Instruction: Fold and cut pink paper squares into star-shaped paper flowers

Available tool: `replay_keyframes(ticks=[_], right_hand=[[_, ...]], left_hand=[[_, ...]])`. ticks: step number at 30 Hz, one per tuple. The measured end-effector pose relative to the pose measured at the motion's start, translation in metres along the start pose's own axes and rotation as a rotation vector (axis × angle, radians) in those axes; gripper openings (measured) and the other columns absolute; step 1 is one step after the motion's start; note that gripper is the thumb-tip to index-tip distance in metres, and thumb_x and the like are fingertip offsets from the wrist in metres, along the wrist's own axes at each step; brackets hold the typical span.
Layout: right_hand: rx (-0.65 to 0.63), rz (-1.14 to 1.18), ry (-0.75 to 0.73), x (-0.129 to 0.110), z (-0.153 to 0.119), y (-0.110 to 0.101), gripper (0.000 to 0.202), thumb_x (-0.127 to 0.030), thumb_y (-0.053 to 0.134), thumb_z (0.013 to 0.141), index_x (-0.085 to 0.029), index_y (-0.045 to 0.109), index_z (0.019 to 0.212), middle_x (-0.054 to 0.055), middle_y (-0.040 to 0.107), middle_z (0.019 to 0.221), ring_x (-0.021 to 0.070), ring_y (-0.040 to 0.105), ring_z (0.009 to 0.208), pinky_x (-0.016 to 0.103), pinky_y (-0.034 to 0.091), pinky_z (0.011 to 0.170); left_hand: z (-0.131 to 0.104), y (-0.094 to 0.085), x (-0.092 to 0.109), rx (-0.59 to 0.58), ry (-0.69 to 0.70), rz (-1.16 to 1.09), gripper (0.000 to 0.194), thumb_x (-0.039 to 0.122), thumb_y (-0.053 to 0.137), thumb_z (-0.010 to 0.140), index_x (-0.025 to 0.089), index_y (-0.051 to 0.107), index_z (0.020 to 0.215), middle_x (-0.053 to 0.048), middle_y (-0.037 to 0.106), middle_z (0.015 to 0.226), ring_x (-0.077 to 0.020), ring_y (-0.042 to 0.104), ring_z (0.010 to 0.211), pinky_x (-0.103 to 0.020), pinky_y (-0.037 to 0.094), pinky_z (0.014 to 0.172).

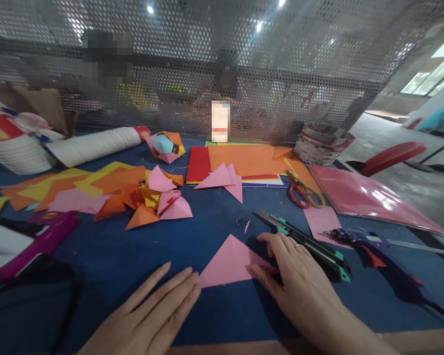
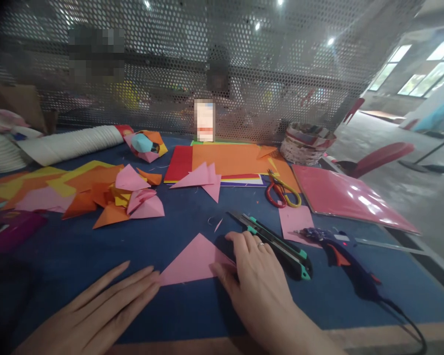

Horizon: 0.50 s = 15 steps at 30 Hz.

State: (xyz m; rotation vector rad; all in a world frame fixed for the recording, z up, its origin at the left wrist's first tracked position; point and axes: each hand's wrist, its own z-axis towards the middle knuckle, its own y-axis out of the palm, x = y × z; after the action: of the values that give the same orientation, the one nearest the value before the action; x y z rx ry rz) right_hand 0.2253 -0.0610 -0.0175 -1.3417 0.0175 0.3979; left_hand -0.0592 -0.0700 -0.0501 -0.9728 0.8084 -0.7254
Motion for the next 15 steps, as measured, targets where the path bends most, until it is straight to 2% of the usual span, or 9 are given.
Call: replay_keyframes(ticks=[4,6,11,15], right_hand=[[0.005,-0.004,0.007,-0.001,-0.001,-0.001,0.035,-0.032,0.064,0.081,-0.022,0.048,0.110,0.007,0.061,0.099,0.0270,0.060,0.087,0.046,0.049,0.073],[0.005,-0.016,0.010,-0.002,-0.001,-0.002,0.037,-0.031,0.066,0.080,-0.021,0.048,0.110,0.007,0.060,0.096,0.0269,0.060,0.085,0.046,0.049,0.071],[0.001,-0.035,0.011,-0.004,0.000,-0.003,0.040,-0.031,0.067,0.078,-0.020,0.049,0.112,0.007,0.059,0.092,0.0272,0.060,0.083,0.044,0.050,0.068],[-0.011,-0.023,0.011,-0.004,0.001,-0.004,0.040,-0.030,0.068,0.078,-0.020,0.049,0.112,0.008,0.059,0.092,0.0275,0.060,0.084,0.045,0.050,0.069]], left_hand=[[0.003,-0.001,0.002,0.054,-0.027,-0.073,0.048,0.039,0.041,0.089,0.012,0.051,0.127,-0.007,0.057,0.130,-0.0233,0.038,0.131,-0.043,0.011,0.115],[0.004,-0.002,0.000,0.081,-0.021,-0.105,0.050,0.041,0.042,0.088,0.010,0.053,0.125,-0.007,0.057,0.129,-0.0235,0.035,0.132,-0.042,0.012,0.115],[-0.001,-0.007,-0.007,0.128,-0.055,-0.117,0.037,0.022,0.046,0.084,0.016,0.058,0.118,-0.003,0.059,0.127,-0.0201,0.035,0.133,-0.036,0.014,0.116],[0.009,-0.016,-0.011,0.204,-0.060,-0.148,0.033,0.021,0.046,0.085,0.016,0.058,0.115,-0.004,0.061,0.125,-0.0227,0.039,0.131,-0.042,0.023,0.113]])
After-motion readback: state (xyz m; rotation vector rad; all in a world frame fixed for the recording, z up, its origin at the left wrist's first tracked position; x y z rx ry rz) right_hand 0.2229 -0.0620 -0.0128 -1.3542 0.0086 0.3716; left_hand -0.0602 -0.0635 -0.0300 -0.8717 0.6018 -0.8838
